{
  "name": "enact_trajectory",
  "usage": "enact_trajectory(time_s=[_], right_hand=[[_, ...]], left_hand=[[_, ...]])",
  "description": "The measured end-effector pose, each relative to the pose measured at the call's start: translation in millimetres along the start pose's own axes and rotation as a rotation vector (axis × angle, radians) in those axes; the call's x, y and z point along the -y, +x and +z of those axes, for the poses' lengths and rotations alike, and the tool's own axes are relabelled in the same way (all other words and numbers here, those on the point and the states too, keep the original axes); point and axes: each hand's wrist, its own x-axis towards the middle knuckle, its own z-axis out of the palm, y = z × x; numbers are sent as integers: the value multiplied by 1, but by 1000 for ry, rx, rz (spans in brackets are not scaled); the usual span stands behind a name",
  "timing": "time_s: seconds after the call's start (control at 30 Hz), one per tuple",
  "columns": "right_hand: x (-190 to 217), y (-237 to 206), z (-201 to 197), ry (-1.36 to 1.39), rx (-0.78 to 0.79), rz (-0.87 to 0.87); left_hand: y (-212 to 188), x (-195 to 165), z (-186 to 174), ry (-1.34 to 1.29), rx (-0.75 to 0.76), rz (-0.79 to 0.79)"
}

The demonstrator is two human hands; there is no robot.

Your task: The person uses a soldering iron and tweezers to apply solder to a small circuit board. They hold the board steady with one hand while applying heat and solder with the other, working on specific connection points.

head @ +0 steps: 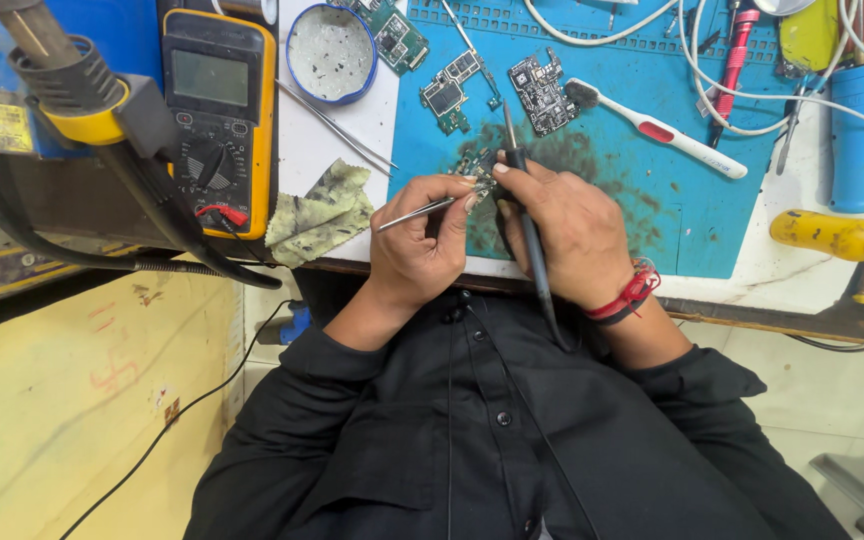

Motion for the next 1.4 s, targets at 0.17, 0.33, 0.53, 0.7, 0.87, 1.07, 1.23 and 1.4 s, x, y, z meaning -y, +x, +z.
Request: enact_trajectory(time_s=[0.17, 0.33, 0.53, 0.7, 0.87, 1.07, 1.23, 1.4], right_hand=[[1, -4, 1, -3, -38, 33], [-1, -8, 3, 57, -101, 32], [-9, -19, 6, 140, -254, 158], [-4, -35, 5, 192, -259, 209], [-1, -39, 4, 203, -228, 158], [-2, -32, 4, 203, -201, 132], [-2, -31, 4, 196, -204, 127], [-2, -31, 3, 189, -191, 117]], left_hand=[[-1, 1, 1, -31, -15, -30], [-3, 4, 2, -53, -14, -39], [-6, 9, 4, -153, -32, -76], [-5, 11, 3, -154, -22, -76], [-4, 8, 2, -104, -6, -60], [-2, 4, 0, -40, -4, -33], [-2, 5, 1, -59, -11, -30], [-2, 6, 2, -51, -7, -25]])
